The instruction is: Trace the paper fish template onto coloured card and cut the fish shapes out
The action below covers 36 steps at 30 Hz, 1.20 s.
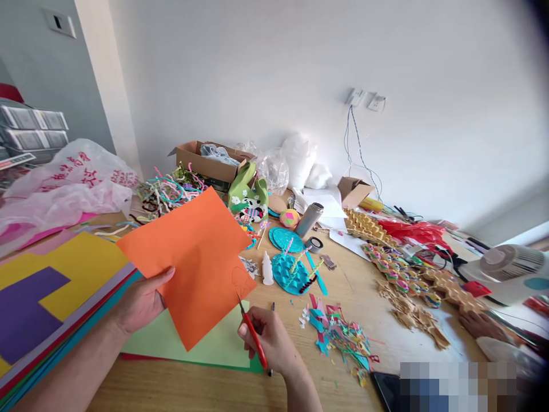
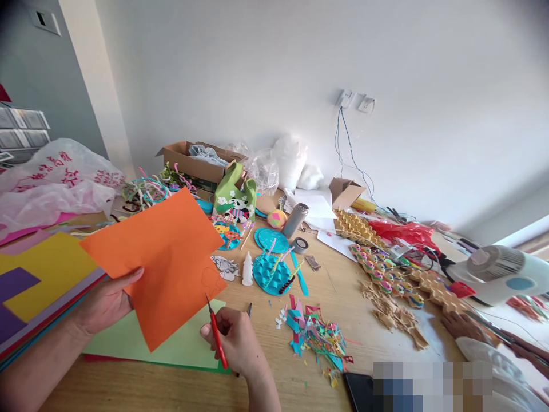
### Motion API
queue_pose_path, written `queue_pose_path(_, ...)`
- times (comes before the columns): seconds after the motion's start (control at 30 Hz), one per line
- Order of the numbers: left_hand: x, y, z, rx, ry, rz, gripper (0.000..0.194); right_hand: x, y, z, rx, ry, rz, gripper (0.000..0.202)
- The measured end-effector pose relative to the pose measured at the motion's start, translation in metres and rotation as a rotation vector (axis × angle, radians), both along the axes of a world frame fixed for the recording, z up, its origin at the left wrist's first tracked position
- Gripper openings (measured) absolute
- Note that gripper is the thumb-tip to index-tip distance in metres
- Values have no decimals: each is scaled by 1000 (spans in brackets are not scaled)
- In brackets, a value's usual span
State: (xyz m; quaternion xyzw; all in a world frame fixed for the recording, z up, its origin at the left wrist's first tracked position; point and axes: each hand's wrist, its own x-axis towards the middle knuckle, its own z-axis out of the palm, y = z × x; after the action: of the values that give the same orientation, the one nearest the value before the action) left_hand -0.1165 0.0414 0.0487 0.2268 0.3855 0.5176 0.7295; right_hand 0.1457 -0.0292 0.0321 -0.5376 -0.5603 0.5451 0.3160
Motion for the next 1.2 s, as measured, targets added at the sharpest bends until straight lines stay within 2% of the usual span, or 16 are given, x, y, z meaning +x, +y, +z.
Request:
queue_pose_path(0.6,1,0,4,-9,-7,11,56,2,-1,-1,51,-12,38,45)
queue_pose_path(0.83,2,-1,6,-32,-1,9,54,2,-1,2,80,-60,3,43)
queue_pose_path(1.0,1,0,3,-39,-15,10,53,2,-1,2,84,-67,-4,43)
queue_pose_path(1.2,-2,2,-6,-21,-6,-4,54,1,0,3,6,-14,-60,43)
